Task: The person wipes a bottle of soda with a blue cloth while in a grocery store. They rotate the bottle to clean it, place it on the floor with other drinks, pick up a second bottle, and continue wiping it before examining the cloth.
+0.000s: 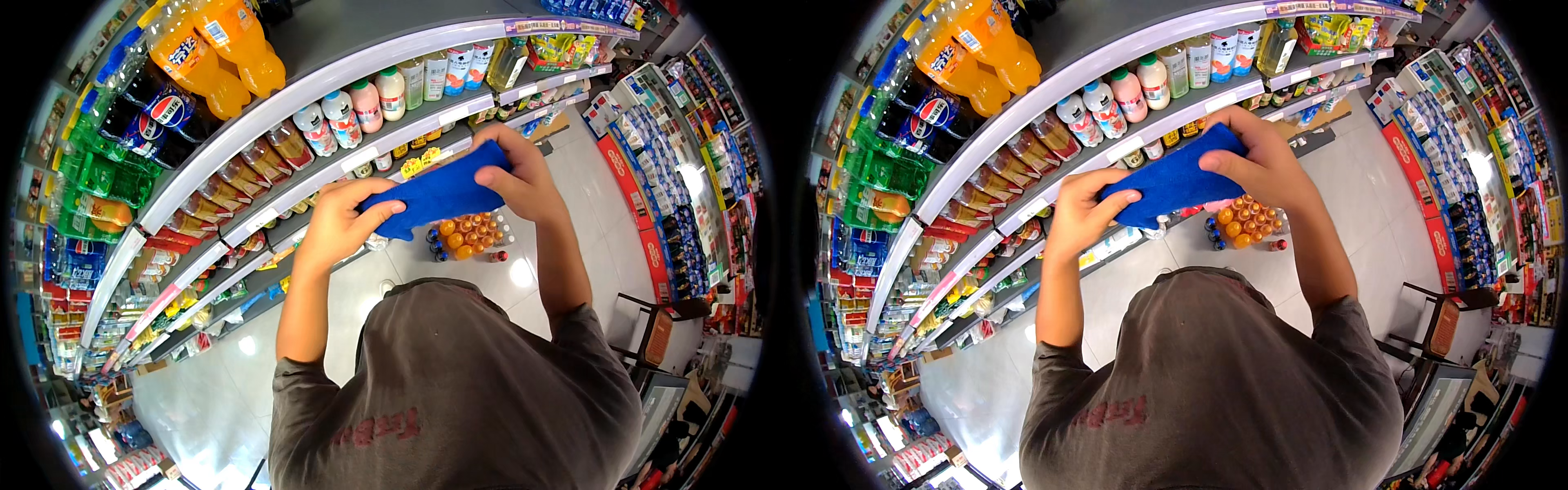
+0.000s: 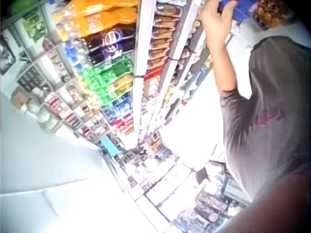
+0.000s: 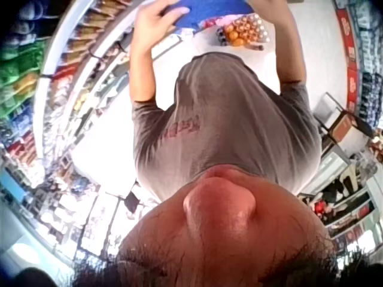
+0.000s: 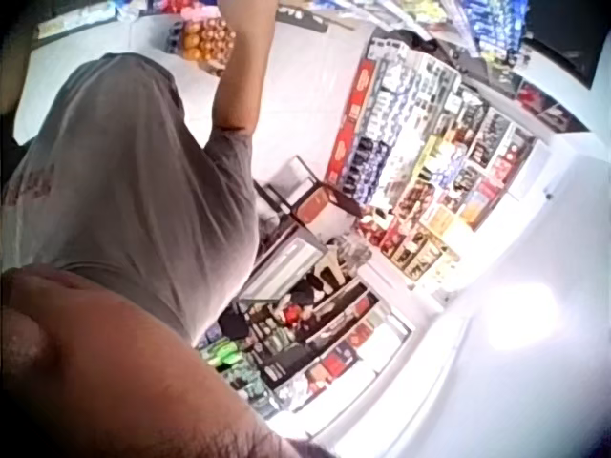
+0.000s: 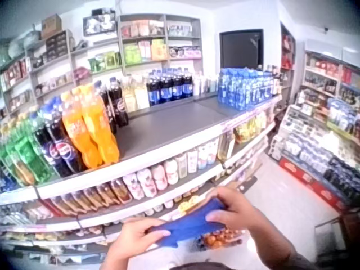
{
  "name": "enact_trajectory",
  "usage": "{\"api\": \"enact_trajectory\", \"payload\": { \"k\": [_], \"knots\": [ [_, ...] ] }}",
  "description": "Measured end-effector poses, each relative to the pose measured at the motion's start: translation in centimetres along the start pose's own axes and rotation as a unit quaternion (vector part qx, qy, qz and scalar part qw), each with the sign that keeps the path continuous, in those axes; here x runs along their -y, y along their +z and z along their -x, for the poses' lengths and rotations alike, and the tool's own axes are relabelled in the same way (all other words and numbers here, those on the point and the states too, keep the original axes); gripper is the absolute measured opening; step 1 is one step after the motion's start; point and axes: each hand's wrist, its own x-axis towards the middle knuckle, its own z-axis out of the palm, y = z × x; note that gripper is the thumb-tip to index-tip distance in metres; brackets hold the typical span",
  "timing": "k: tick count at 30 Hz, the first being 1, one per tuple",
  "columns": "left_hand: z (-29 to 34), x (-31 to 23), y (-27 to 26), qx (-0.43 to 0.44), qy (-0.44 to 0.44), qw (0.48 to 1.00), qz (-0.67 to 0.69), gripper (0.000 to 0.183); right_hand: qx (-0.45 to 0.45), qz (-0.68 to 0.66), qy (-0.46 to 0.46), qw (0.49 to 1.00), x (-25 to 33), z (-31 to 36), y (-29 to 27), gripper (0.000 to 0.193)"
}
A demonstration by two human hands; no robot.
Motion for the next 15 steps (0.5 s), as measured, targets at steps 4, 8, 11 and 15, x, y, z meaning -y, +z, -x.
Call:
{"api": "enact_trajectory", "payload": {
  "k": [4, 8, 11, 15],
  "knots": [
    [-2.6, -2.6, -1.3, 0.061, 0.079, 0.987, -0.123, 0.019, 0.015, 0.047, 0.049, 0.998, -0.9, -0.6, -1.1, 0.023],
    [-2.4, -4.1, -1.2, 0.006, 0.051, 0.984, -0.169, 0.016, -0.027, 0.071, -0.112, 0.991, -2.4, -0.7, -1.6, 0.023],
    [-3.5, -3.6, -1.2, -0.007, 0.048, 0.988, -0.148, 0.019, -0.049, -0.052, -0.017, 0.997, -4.0, -1.7, -1.3, 0.019],
    [-3.4, -4.4, -1.9, -0.015, -0.012, 0.995, -0.103, 0.024, -0.073, -0.052, 0.015, 0.996, -4.1, -1.1, -1.1, 0.022]
  ]
}}
